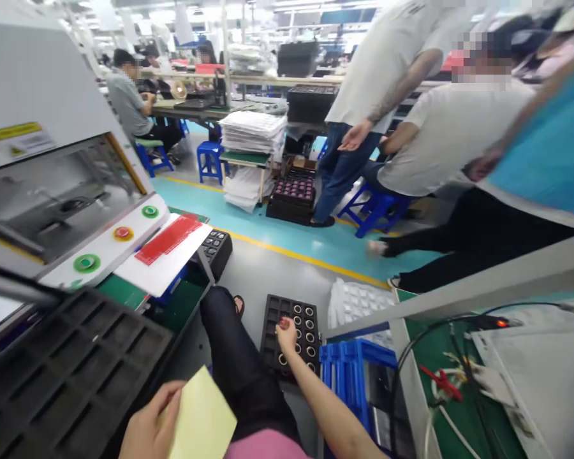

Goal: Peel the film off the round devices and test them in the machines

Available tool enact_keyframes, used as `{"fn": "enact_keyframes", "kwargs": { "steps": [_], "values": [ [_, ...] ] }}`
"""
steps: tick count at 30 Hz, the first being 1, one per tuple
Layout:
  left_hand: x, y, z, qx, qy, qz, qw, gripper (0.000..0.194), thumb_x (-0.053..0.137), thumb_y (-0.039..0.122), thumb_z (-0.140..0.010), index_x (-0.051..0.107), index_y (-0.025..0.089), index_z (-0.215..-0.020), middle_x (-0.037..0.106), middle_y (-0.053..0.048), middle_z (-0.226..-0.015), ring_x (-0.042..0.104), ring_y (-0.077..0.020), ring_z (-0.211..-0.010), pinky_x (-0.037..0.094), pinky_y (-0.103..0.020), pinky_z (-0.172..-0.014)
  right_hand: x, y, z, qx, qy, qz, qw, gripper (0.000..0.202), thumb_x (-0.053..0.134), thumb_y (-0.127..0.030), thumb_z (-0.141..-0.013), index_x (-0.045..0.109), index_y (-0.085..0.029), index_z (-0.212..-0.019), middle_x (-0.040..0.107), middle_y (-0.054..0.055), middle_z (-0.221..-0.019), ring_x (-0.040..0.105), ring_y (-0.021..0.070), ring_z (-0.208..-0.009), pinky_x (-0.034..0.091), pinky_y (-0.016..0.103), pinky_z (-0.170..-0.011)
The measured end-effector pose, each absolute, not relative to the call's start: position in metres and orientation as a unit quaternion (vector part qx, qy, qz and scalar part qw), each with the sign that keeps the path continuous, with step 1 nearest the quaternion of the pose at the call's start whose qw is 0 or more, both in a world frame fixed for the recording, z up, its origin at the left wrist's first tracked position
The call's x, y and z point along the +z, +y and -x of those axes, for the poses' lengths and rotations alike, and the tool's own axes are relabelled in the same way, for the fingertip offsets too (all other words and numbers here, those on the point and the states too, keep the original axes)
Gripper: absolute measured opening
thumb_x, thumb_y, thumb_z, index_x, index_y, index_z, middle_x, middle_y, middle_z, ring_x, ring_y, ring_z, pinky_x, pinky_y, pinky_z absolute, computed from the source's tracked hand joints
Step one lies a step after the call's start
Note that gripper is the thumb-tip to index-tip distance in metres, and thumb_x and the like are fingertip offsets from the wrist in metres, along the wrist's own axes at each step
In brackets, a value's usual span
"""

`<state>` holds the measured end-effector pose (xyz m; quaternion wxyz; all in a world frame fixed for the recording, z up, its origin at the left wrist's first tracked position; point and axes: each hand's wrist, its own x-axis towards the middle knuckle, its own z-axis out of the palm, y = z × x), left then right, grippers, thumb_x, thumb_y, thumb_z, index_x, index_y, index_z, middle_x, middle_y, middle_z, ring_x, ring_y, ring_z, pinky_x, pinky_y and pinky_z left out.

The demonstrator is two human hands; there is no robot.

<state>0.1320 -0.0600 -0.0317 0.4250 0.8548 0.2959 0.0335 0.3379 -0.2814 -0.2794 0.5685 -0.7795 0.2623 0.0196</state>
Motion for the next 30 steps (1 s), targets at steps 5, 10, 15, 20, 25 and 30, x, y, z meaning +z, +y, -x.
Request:
{"fn": "enact_keyframes", "kwargs": {
  "steps": [5,10,15,20,25,30],
  "values": [
    [-0.011,-0.051,-0.088,0.041,0.278,-0.864,0.418,0.034,0.048,0.041,-0.091,0.077,0.023,-0.096,0.078,-0.004,-0.086,0.073,-0.0214,-0.078,0.053,-0.025,-0.069,-0.246,-0.26,-0.338,0.054,0.173,0.78,0.599,0.035,0.062,-0.035,-0.097,0.059,-0.015,-0.125,0.062,0.01,-0.123,0.065,0.0217,-0.104,0.057,0.042,-0.089],
    [-0.006,-0.047,-0.063,0.08,0.327,-0.832,0.44,0.032,0.047,0.035,-0.094,0.077,0.023,-0.098,0.079,-0.004,-0.091,0.073,-0.0222,-0.085,0.051,-0.028,-0.077,-0.209,-0.219,-0.336,0.056,0.087,0.753,0.65,0.034,0.062,-0.035,-0.097,0.059,-0.015,-0.124,0.063,0.009,-0.119,0.065,0.0204,-0.1,0.058,0.04,-0.085],
    [0.003,-0.033,-0.043,0.096,0.348,-0.808,0.466,0.029,0.049,0.033,-0.092,0.076,0.022,-0.093,0.078,-0.003,-0.089,0.072,-0.022,-0.085,0.05,-0.029,-0.08,-0.16,-0.167,-0.316,0.042,0.011,0.72,0.693,0.029,0.063,-0.034,-0.096,0.061,-0.014,-0.117,0.065,0.007,-0.111,0.066,0.0176,-0.092,0.058,0.036,-0.08],
    [0.014,-0.002,-0.021,0.153,0.371,-0.753,0.521,0.026,0.052,0.032,-0.088,0.074,0.018,-0.092,0.074,-0.003,-0.077,0.068,-0.018,-0.072,0.048,-0.025,-0.069,-0.1,-0.108,-0.3,0.036,-0.082,0.679,0.729,0.028,0.075,-0.033,-0.085,0.06,-0.014,-0.099,0.063,0.002,-0.095,0.063,0.0135,-0.078,0.055,0.03,-0.071],
    [0.013,0.029,-0.006,0.292,0.395,-0.661,0.568,0.014,0.062,0.025,-0.07,0.069,0.015,-0.077,0.064,0.0,-0.058,0.052,-0.0103,-0.046,0.034,-0.019,-0.046,-0.06,-0.038,-0.27,0.085,-0.171,0.641,0.744,0.053,0.086,-0.039,-0.063,0.052,-0.02,-0.099,0.061,0.0,-0.093,0.061,0.0135,-0.076,0.053,0.03,-0.07],
    [0.001,0.043,0.014,0.404,0.508,-0.582,0.49,0.013,0.057,0.023,-0.074,0.066,0.016,-0.067,0.066,-0.002,-0.063,0.058,-0.0124,-0.057,0.042,-0.022,-0.055,-0.041,0.017,-0.227,0.226,-0.228,0.607,0.727,0.047,0.081,-0.033,-0.064,0.053,-0.021,-0.098,0.064,0.001,-0.088,0.057,0.0113,-0.069,0.044,0.021,-0.056]
  ]
}}
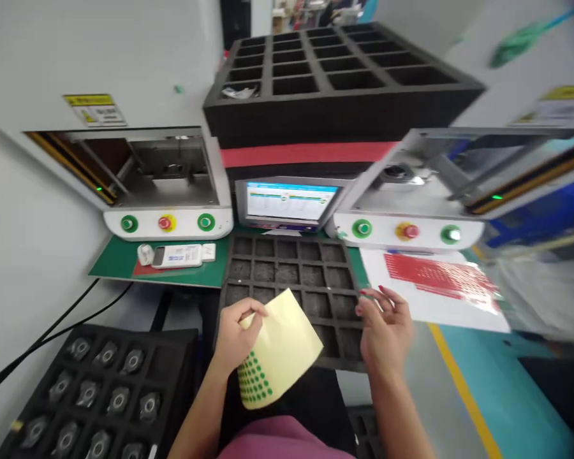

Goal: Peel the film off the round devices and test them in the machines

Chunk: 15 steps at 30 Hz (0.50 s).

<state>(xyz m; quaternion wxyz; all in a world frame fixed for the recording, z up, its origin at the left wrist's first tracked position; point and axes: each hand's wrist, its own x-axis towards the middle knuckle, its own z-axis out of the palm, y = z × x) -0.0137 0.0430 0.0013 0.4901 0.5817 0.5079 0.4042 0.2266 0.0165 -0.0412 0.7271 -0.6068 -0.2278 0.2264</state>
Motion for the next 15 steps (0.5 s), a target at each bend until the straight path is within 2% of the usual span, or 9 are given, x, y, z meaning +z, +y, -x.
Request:
{"fn": "enact_keyframes", "kwargs": {
  "steps": [3,9,12,15],
  "values": [
    [0.004,0.039,0.031,0.455,0.559,-0.538,0.437,0.016,0.054,0.022,-0.074,0.068,0.017,-0.067,0.071,-0.004,-0.075,0.065,-0.0168,-0.072,0.048,-0.024,-0.066,-0.032,0.033,-0.203,0.31,-0.249,0.582,0.71,0.039,0.077,-0.03,-0.065,0.056,-0.019,-0.095,0.066,0.001,-0.082,0.052,0.0085,-0.058,0.04,0.02,-0.05],
    [0.026,-0.001,0.064,0.508,0.633,-0.471,0.345,0.015,0.061,0.022,-0.074,0.076,0.017,-0.072,0.073,-0.005,-0.081,0.06,-0.0145,-0.066,0.043,-0.024,-0.057,-0.017,0.041,-0.161,0.452,-0.309,0.522,0.654,0.031,0.077,-0.031,-0.065,0.059,-0.018,-0.086,0.066,0.0,-0.071,0.045,0.0064,-0.047,0.036,0.02,-0.044],
    [0.025,-0.025,0.073,0.53,0.649,-0.437,0.328,0.013,0.067,0.023,-0.072,0.077,0.016,-0.077,0.073,-0.007,-0.087,0.063,-0.0151,-0.07,0.046,-0.023,-0.06,-0.015,0.034,-0.144,0.494,-0.347,0.497,0.623,0.025,0.077,-0.034,-0.067,0.063,-0.017,-0.078,0.065,0.0,-0.066,0.041,0.0057,-0.044,0.033,0.021,-0.042],
    [0.015,-0.038,0.075,0.549,0.647,-0.403,0.344,0.024,0.07,0.025,-0.07,0.077,0.014,-0.09,0.074,-0.009,-0.097,0.066,-0.0158,-0.074,0.05,-0.024,-0.063,-0.016,0.022,-0.139,0.491,-0.368,0.493,0.617,0.024,0.079,-0.036,-0.069,0.064,-0.017,-0.071,0.066,0.002,-0.071,0.043,0.0063,-0.047,0.035,0.022,-0.044]
  ]
}}
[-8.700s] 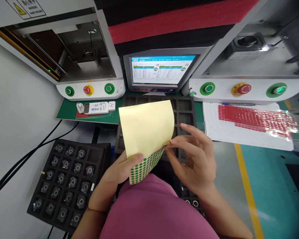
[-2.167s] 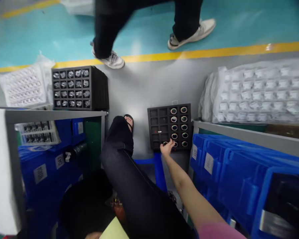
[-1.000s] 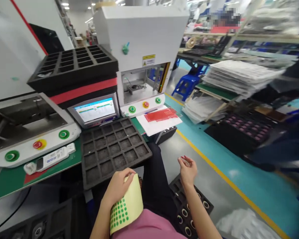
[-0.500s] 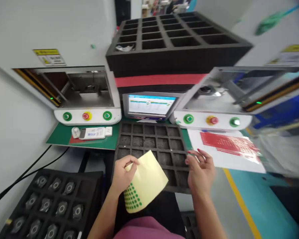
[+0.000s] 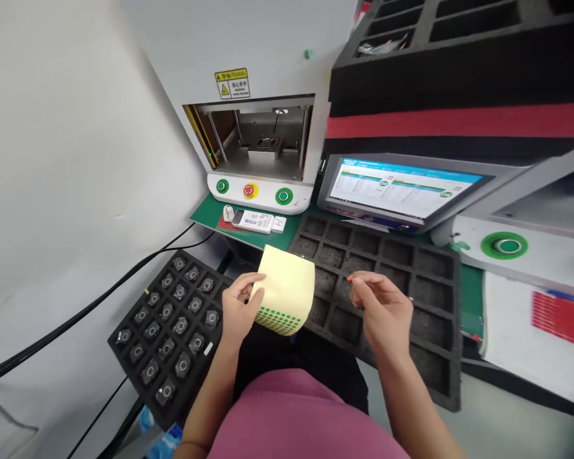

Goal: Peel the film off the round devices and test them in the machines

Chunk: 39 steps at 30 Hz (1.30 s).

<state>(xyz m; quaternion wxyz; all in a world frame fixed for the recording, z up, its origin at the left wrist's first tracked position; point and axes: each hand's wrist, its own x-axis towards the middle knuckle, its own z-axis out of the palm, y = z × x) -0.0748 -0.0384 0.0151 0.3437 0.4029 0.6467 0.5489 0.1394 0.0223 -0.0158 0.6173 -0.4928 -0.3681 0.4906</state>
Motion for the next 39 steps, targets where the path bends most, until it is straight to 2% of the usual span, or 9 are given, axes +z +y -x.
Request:
{"fn": "enact_keyframes", "kwargs": {
  "steps": [3,9,13,19,24,28,31,34,39],
  "values": [
    [0.005,-0.037,0.068,0.557,0.632,-0.38,0.381,0.033,0.07,0.027,-0.07,0.075,0.012,-0.1,0.075,-0.011,-0.098,0.068,-0.0163,-0.073,0.052,-0.025,-0.064,-0.022,0.012,-0.151,0.462,-0.372,0.506,0.626,0.026,0.079,-0.039,-0.07,0.065,-0.017,-0.067,0.067,0.003,-0.076,0.045,0.0072,-0.05,0.036,0.023,-0.045],
    [0.001,0.0,0.044,0.548,0.61,-0.374,0.433,0.035,0.077,0.024,-0.063,0.077,0.01,-0.096,0.072,-0.006,-0.07,0.068,-0.0171,-0.064,0.053,-0.026,-0.062,-0.037,-0.002,-0.207,0.386,-0.339,0.561,0.649,0.031,0.081,-0.045,-0.07,0.069,-0.017,-0.068,0.068,0.005,-0.081,0.051,0.011,-0.058,0.036,0.024,-0.047],
    [0.003,0.039,0.047,0.596,0.617,-0.343,0.382,0.045,0.081,0.023,-0.058,0.077,0.012,-0.101,0.077,-0.008,-0.086,0.072,-0.0214,-0.079,0.058,-0.029,-0.072,-0.042,-0.014,-0.244,0.322,-0.292,0.607,0.666,0.032,0.081,-0.048,-0.071,0.07,-0.017,-0.072,0.068,0.006,-0.086,0.052,0.0123,-0.063,0.038,0.026,-0.05],
    [0.001,0.114,0.085,0.676,0.646,-0.249,0.253,0.046,0.062,0.007,-0.077,0.064,0.01,-0.122,0.067,-0.014,-0.127,0.068,-0.0177,-0.105,0.055,-0.03,-0.095,-0.046,-0.036,-0.282,0.25,-0.221,0.659,0.674,0.04,0.082,-0.051,-0.069,0.071,-0.018,-0.088,0.064,-0.001,-0.072,0.049,0.0101,-0.055,0.04,0.027,-0.056],
    [-0.009,0.157,0.098,0.628,0.689,-0.254,0.258,0.029,0.063,0.019,-0.093,0.061,0.012,-0.12,0.067,-0.01,-0.118,0.068,-0.0193,-0.1,0.059,-0.038,-0.087,-0.047,-0.051,-0.289,0.216,-0.203,0.688,0.663,0.042,0.079,-0.054,-0.071,0.067,-0.017,-0.086,0.068,0.002,-0.077,0.05,0.011,-0.053,0.042,0.029,-0.055],
    [-0.02,0.159,0.094,0.555,0.717,-0.299,0.297,0.03,0.066,0.02,-0.091,0.06,0.013,-0.119,0.067,-0.01,-0.117,0.067,-0.0207,-0.101,0.059,-0.041,-0.088,-0.049,-0.051,-0.293,0.175,-0.236,0.711,0.639,0.041,0.073,-0.055,-0.078,0.062,-0.018,-0.092,0.069,0.005,-0.079,0.054,0.0129,-0.053,0.045,0.03,-0.053],
    [-0.022,0.156,0.094,0.498,0.747,-0.318,0.304,0.054,0.067,0.01,-0.078,0.054,0.01,-0.13,0.062,-0.015,-0.128,0.064,-0.0243,-0.115,0.05,-0.044,-0.106,-0.043,-0.023,-0.315,0.138,-0.305,0.727,0.6,0.043,0.072,-0.057,-0.076,0.06,-0.02,-0.093,0.069,0.005,-0.079,0.059,0.0162,-0.057,0.047,0.031,-0.054],
    [-0.019,0.158,0.094,0.445,0.777,-0.339,0.289,0.074,0.068,0.014,-0.069,0.047,0.005,-0.139,0.057,-0.021,-0.136,0.058,-0.03,-0.126,0.042,-0.044,-0.113,-0.025,0.044,-0.36,0.117,-0.393,0.733,0.543,0.044,0.076,-0.053,-0.072,0.06,-0.021,-0.097,0.071,0.006,-0.085,0.06,0.0175,-0.06,0.05,0.033,-0.057],
    [-0.014,0.163,0.094,0.357,0.799,-0.394,0.279,0.09,0.069,0.03,-0.054,0.05,-0.001,-0.136,0.067,-0.02,-0.104,0.063,-0.0415,-0.111,0.045,-0.057,-0.106,0.017,0.202,-0.459,0.07,-0.477,0.75,0.453,0.035,0.074,-0.038,-0.085,0.061,-0.016,-0.109,0.068,0.005,-0.088,0.064,0.018,-0.074,0.056,0.037,-0.074]
  ]
}}
